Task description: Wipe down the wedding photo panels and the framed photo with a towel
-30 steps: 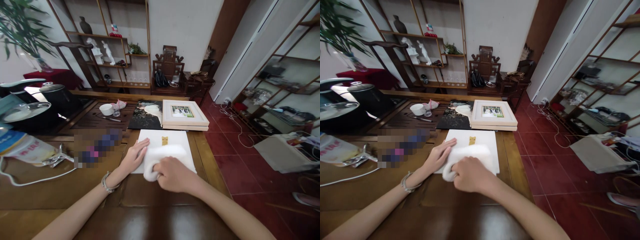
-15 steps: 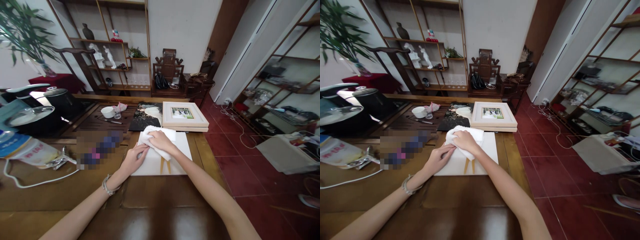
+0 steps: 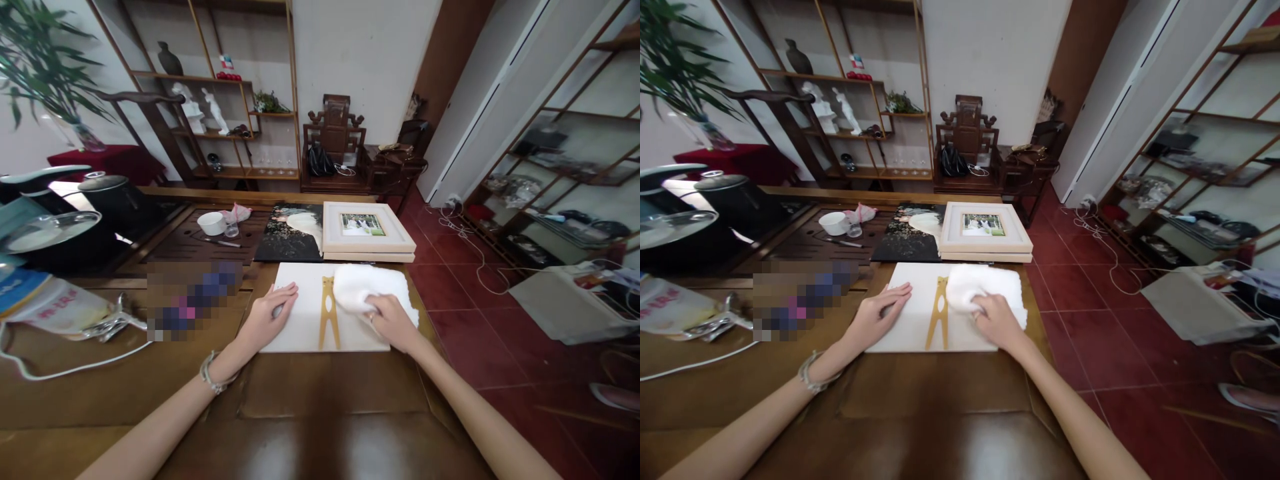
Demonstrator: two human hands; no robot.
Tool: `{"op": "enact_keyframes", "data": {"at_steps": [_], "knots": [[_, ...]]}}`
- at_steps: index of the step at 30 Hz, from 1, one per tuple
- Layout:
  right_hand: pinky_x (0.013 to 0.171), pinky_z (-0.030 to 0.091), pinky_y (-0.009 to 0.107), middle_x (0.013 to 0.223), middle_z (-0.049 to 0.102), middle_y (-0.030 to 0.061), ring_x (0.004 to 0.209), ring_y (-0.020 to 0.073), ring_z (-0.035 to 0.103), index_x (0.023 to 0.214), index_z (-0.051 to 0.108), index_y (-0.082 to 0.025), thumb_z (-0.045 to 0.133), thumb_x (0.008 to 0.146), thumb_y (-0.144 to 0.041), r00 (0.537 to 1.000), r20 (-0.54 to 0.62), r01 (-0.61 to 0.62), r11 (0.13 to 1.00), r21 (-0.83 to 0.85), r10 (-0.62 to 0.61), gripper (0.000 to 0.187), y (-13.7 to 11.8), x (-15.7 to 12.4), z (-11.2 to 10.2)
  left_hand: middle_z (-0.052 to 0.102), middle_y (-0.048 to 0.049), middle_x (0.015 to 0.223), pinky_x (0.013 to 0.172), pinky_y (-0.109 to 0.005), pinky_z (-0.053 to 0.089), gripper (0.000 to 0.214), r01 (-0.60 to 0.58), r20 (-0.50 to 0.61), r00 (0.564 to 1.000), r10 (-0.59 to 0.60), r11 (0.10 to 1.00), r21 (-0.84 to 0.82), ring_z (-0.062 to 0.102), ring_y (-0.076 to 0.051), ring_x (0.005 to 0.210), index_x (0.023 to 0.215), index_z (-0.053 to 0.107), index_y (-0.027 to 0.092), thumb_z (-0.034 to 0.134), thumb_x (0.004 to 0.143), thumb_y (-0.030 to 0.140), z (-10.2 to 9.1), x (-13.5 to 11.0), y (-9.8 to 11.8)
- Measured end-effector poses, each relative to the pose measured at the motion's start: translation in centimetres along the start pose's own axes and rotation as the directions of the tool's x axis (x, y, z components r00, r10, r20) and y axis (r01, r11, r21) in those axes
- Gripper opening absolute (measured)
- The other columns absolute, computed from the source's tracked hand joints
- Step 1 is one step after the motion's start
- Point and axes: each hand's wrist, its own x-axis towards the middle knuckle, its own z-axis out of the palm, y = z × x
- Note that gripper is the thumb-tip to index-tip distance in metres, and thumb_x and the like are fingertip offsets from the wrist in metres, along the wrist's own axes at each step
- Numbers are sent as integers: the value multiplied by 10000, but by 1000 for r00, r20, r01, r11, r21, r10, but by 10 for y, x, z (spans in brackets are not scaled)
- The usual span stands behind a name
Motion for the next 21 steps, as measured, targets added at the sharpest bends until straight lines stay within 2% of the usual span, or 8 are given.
{"op": "enact_keyframes", "data": {"at_steps": [4,7,9,13,16,18,21], "knots": [[603,329,235,611,536,-10,609,144,489,564,516,-192,403,628,-56,979,200,22,999,47,-30,188,-30,-37,-3,662,-80,1129,1071,-514,315,255,-8,-5,1000,9,1000,13,585,-225,1112,1059,666,203,489,885,260,0,0,0],[596,337,228,615,553,-8,623,141,503,550,510,-191,407,633,-55,954,293,47,996,77,-67,190,-36,-40,-9,666,-83,1121,1074,-523,305,250,-21,-2,1000,21,1000,14,588,-224,1108,1052,666,202,484,888,255,0,0,1],[596,336,229,600,556,-7,625,145,505,559,522,-191,418,639,-70,966,247,61,997,48,-71,178,-30,-26,-9,668,-84,1117,1070,-525,311,236,-21,9,1000,21,1000,13,589,-228,1107,1013,679,203,484,889,254,-1,0,2],[579,311,241,555,536,-13,567,137,477,548,516,-183,408,675,-100,994,66,92,995,-28,-90,186,-8,23,0,673,-83,1106,1066,-519,323,225,-20,4,1000,20,1000,12,590,-234,1105,975,688,206,486,887,252,-2,1,4],[575,314,253,549,530,-3,556,143,469,542,520,-180,401,682,-112,996,15,93,995,-48,-92,195,0,49,8,674,-78,1106,1070,-509,320,221,-14,2,1000,14,1000,10,586,-236,1109,971,688,206,490,883,251,-1,1,4],[586,343,261,548,549,5,556,153,494,557,549,-179,397,681,-111,995,10,101,993,-59,-101,208,-1,49,12,671,-79,1111,1074,-509,313,220,-7,5,1000,6,1000,7,585,-238,1110,970,689,203,493,881,251,-1,1,4],[699,422,295,695,659,50,714,200,597,657,640,-179,422,634,-94,990,34,140,987,-74,-137,235,-13,24,23,670,-78,1116,1077,-512,301,227,-5,-2,1000,5,1000,-2,585,-236,1111,1002,681,205,495,880,247,0,1,3]]}}
